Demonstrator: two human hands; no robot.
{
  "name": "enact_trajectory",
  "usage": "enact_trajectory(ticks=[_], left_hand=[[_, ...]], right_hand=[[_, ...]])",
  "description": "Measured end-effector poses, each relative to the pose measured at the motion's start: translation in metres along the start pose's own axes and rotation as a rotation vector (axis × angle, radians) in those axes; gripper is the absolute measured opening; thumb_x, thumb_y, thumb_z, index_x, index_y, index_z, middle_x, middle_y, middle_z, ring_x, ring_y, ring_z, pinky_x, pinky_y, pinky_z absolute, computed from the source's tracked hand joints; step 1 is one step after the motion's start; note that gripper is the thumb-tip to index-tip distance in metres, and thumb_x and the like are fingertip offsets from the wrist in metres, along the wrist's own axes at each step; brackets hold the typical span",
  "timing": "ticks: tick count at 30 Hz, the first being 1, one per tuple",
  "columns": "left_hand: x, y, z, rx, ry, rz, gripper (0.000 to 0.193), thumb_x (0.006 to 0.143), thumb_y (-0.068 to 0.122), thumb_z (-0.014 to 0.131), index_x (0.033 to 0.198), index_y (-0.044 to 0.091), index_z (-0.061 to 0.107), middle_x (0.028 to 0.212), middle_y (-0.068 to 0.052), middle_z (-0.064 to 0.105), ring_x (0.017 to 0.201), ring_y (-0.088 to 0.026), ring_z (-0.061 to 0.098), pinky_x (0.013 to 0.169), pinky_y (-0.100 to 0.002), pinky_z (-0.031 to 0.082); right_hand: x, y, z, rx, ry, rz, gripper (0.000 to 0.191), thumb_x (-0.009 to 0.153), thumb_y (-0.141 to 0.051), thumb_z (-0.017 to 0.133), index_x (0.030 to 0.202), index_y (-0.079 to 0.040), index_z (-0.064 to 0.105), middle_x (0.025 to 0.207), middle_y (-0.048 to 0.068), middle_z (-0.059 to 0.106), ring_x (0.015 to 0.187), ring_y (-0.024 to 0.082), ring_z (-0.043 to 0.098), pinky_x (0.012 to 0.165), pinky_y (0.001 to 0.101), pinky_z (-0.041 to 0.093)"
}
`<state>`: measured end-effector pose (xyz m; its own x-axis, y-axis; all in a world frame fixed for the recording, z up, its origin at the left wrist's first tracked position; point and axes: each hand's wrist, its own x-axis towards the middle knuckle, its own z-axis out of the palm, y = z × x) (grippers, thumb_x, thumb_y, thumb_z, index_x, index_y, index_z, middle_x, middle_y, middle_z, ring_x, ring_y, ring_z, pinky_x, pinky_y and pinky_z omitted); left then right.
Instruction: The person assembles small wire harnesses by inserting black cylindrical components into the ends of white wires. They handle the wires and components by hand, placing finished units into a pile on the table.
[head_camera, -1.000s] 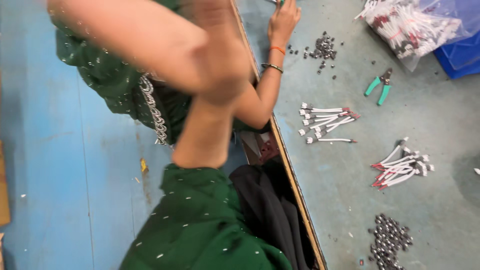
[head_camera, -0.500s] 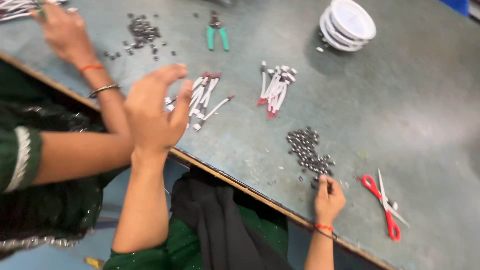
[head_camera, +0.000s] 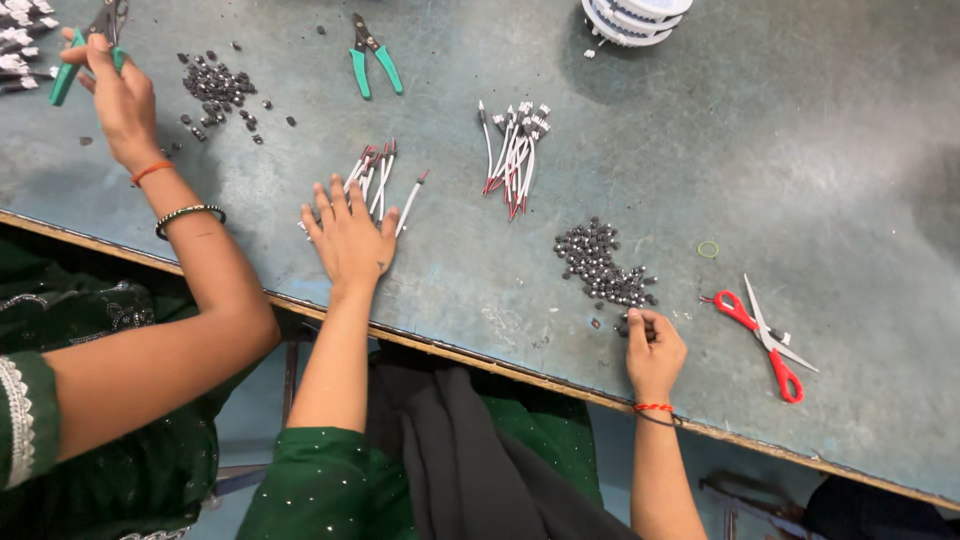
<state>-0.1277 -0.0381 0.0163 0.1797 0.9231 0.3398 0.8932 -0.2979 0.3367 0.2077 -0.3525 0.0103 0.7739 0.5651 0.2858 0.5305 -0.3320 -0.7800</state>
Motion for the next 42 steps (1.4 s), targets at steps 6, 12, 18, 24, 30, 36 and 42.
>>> enact_trajectory(ticks=[6,12,18,24,30,36,42], left_hand=[[-0.006,0.001,-0.004,-0.058,0.03,-0.012,0.058,0.095,0.039,0.062,0.141,0.004,0.059,0.158,-0.02,0.045,0.149,-0.042,0.031,0.121,-0.06,0.012],[-0.008,0.002,-0.007,-0.083,0.076,0.006,0.049,0.095,0.034,0.064,0.132,0.001,0.065,0.15,-0.018,0.053,0.146,-0.039,0.038,0.121,-0.059,0.017],[-0.01,0.002,-0.006,-0.161,0.11,-0.023,0.039,0.095,0.029,0.064,0.124,0.003,0.068,0.146,-0.015,0.057,0.144,-0.036,0.042,0.122,-0.057,0.018],[-0.01,0.004,-0.006,-0.191,0.126,-0.016,0.039,0.093,0.029,0.066,0.122,0.003,0.069,0.145,-0.016,0.058,0.143,-0.037,0.043,0.12,-0.058,0.017],[-0.011,0.002,-0.003,-0.171,0.125,-0.018,0.038,0.093,0.03,0.066,0.12,0.003,0.069,0.144,-0.015,0.058,0.143,-0.036,0.043,0.121,-0.057,0.018],[-0.006,0.001,0.006,-0.162,0.174,-0.018,0.04,0.091,0.031,0.067,0.118,0.002,0.069,0.14,-0.015,0.06,0.14,-0.036,0.044,0.119,-0.057,0.02],[-0.009,0.001,0.007,-0.228,0.201,-0.057,0.028,0.09,0.026,0.067,0.11,0.007,0.07,0.136,-0.013,0.063,0.138,-0.034,0.049,0.12,-0.055,0.022]], right_hand=[[0.001,-0.004,0.001,-0.037,-0.005,-0.037,0.02,0.099,-0.021,0.074,0.098,-0.001,0.074,0.077,0.002,0.069,0.065,0.007,0.061,0.064,0.025,0.05],[0.002,0.003,0.0,-0.023,-0.014,-0.032,0.02,0.101,-0.021,0.074,0.101,-0.001,0.074,0.081,0.002,0.07,0.069,0.007,0.061,0.067,0.0249,0.05],[0.003,0.01,0.001,-0.018,-0.002,-0.04,0.02,0.102,-0.02,0.074,0.103,0.0,0.074,0.08,0.002,0.069,0.069,0.007,0.059,0.067,0.0245,0.049],[0.002,0.008,-0.002,-0.007,0.0,-0.032,0.019,0.102,-0.02,0.074,0.102,-0.001,0.074,0.078,0.002,0.067,0.068,0.006,0.058,0.066,0.024,0.049],[0.001,0.008,-0.002,-0.029,-0.001,-0.05,0.019,0.103,-0.02,0.074,0.103,-0.001,0.074,0.078,0.003,0.067,0.068,0.008,0.057,0.066,0.0251,0.048],[0.005,0.029,-0.001,-0.086,0.009,-0.089,0.023,0.106,-0.024,0.075,0.106,-0.002,0.075,0.085,0.006,0.07,0.075,0.012,0.063,0.073,0.0279,0.051],[0.009,0.047,0.004,-0.086,0.004,-0.148,0.025,0.11,-0.025,0.076,0.106,0.0,0.075,0.086,0.009,0.071,0.075,0.013,0.065,0.078,0.0297,0.052]])
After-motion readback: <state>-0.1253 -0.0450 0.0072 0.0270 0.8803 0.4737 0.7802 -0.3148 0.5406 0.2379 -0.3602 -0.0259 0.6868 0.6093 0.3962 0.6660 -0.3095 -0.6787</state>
